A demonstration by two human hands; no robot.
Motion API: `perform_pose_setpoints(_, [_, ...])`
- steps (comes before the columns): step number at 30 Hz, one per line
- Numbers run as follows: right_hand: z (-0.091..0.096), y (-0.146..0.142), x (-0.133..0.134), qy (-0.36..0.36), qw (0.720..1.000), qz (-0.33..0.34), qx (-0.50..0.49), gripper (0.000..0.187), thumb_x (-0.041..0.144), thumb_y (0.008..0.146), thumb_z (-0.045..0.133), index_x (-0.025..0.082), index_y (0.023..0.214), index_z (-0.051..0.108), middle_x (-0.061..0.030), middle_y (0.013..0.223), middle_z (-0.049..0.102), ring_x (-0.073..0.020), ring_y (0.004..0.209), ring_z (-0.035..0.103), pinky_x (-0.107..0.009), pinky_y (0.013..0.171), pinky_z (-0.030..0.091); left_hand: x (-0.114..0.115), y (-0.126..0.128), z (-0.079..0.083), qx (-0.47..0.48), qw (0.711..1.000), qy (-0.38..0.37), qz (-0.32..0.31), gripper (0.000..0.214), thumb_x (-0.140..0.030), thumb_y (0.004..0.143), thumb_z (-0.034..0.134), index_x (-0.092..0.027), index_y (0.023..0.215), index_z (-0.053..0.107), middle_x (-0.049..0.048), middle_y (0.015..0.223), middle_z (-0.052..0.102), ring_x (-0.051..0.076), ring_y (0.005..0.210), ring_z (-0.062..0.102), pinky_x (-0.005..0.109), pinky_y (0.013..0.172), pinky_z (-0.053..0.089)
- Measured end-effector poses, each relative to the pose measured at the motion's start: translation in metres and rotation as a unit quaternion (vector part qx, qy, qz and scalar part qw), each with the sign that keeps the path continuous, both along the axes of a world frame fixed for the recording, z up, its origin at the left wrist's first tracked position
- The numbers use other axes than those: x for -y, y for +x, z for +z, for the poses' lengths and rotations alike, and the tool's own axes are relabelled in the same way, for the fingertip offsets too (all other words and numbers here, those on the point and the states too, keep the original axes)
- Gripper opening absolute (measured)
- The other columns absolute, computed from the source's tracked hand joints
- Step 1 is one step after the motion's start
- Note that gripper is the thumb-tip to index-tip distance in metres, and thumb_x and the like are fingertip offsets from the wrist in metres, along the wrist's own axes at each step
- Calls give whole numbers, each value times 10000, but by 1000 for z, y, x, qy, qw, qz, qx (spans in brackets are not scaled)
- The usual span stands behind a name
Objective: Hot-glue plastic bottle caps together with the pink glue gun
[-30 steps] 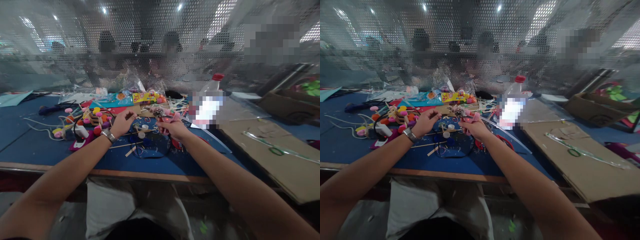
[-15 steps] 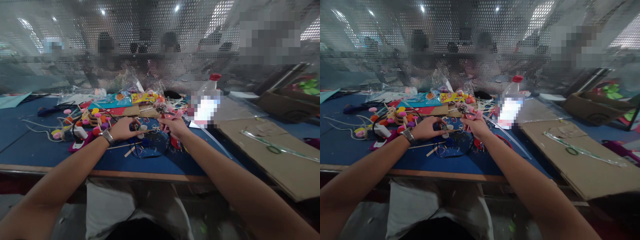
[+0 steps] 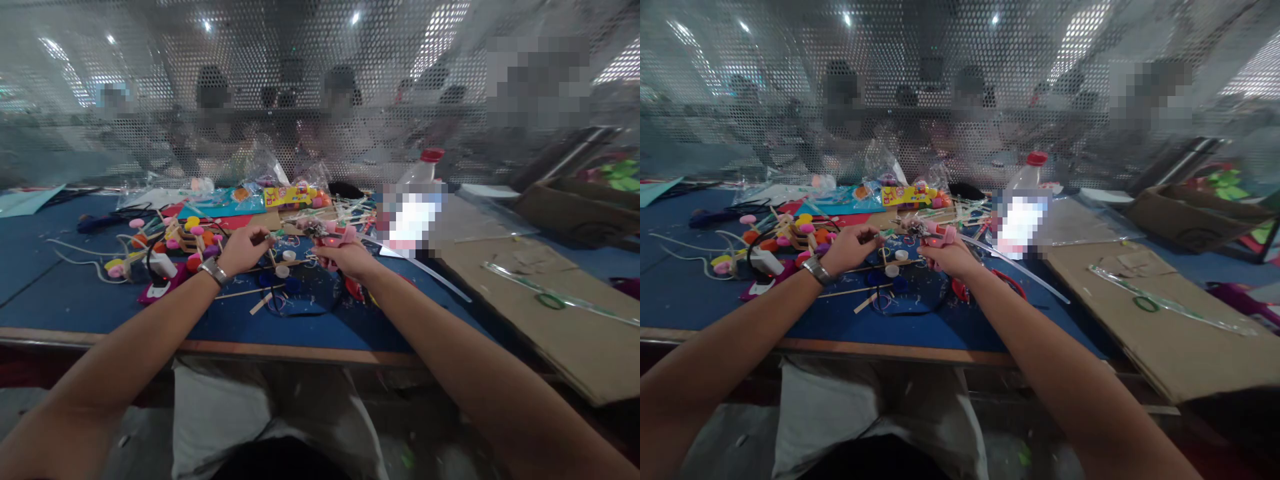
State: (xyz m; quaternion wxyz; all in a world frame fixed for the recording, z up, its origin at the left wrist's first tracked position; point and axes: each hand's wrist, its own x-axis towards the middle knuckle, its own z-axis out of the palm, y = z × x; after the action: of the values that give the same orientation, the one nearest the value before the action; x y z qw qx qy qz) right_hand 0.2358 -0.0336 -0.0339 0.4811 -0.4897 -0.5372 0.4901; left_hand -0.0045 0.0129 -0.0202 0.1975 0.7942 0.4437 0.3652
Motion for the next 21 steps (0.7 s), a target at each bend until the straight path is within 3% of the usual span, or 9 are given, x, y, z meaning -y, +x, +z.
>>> perform_pose_setpoints(5, [1,-1,1,-2,999,5,44,246,339,632,816,248,652,588,35,483,533,-145,476,491,-317,497,397,-1,0,0,86,995,-41,-21,401,-551,817,678,-154,852,724,81,812,768,176,722,677,276,687,525])
perform_pose_setpoints(21, [6,-5,5,-25,996,-8,86,206,318,639,778,246,643,586,42,477,537,-146,481,504,-293,489,388,-1,3,-3,173,978,-99,-61,527,-554,685,822,-145,1013,768,86,923,784,193,816,698,318,776,568])
